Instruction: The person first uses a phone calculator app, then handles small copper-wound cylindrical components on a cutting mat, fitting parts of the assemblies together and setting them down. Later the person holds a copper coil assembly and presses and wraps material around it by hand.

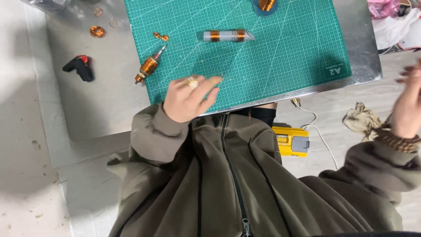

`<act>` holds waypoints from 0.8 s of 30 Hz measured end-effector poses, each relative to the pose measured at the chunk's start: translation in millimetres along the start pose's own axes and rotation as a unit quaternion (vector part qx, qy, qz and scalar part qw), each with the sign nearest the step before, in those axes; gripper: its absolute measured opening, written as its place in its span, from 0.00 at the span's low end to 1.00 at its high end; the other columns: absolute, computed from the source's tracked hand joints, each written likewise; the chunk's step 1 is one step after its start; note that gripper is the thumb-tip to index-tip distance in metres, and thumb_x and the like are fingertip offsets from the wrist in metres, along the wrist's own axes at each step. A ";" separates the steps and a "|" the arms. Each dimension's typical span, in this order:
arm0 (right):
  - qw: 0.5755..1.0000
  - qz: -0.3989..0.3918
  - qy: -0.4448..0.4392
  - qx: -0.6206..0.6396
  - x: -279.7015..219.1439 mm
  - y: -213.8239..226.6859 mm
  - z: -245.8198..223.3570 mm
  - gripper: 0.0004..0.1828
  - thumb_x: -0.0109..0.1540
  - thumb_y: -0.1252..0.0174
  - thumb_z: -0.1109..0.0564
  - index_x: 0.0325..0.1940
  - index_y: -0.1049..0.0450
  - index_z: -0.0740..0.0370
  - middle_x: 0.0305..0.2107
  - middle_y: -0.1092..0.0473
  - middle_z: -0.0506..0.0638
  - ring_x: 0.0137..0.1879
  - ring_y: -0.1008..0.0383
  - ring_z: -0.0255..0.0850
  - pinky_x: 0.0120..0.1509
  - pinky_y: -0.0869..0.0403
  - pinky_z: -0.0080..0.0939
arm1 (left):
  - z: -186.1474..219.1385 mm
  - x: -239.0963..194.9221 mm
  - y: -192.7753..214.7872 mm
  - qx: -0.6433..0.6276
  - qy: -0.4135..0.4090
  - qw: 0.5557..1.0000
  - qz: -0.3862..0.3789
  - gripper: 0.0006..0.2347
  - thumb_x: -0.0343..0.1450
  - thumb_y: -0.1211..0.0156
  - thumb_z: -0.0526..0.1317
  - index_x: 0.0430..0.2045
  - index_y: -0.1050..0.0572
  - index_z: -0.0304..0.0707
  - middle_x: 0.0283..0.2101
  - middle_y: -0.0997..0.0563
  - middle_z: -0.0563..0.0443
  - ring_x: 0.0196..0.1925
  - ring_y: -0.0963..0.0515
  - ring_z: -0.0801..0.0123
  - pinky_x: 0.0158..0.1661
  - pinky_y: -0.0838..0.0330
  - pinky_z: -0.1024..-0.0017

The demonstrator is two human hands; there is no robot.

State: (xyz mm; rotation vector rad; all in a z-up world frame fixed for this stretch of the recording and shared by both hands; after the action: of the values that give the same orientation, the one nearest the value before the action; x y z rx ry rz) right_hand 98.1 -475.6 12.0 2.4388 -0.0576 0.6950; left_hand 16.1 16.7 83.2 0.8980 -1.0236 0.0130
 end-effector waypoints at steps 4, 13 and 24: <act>0.986 0.008 0.167 -0.007 25.1 -71.7 -205.3 0.25 0.74 0.59 0.56 0.49 0.32 0.91 0.42 0.31 0.77 0.49 0.31 0.66 0.56 0.34 0.58 | 8.9 4.7 -12.0 0.026 -0.048 0.998 0.015 0.11 0.72 0.38 0.37 0.46 0.28 0.39 0.25 0.30 0.54 0.20 0.35 0.73 0.21 0.33 0.76; 0.968 -0.165 0.118 0.151 45.4 -185.1 -291.3 0.05 0.64 0.48 0.66 0.38 0.29 0.73 0.28 0.29 0.57 0.31 0.31 0.43 0.38 0.32 0.37 | 14.7 9.0 -9.9 0.066 -0.067 0.994 0.056 0.12 0.72 0.35 0.38 0.48 0.28 0.43 0.25 0.37 0.57 0.21 0.41 0.71 0.23 0.37 0.74; 0.960 -0.137 0.235 0.073 25.8 -184.7 -206.3 0.10 0.65 0.47 0.65 0.32 0.23 0.70 0.18 0.30 0.53 0.17 0.42 0.32 0.20 0.46 0.30 | -15.8 12.6 4.9 -0.345 0.142 0.927 -0.020 0.06 0.71 0.45 0.35 0.29 0.22 0.34 0.19 0.29 0.53 0.20 0.41 0.72 0.30 0.43 0.73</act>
State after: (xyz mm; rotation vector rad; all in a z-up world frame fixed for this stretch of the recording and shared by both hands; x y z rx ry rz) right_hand 60.2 -205.7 67.3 2.2855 0.5258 1.1573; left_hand 32.7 25.4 92.4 0.2559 -0.6609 -0.2341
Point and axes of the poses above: each hand's wrist, its own x-axis towards the middle knuckle, its own y-axis out of the back of the hand, z = x × y, the point moved 6 cm from there along x, towards the middle knuckle
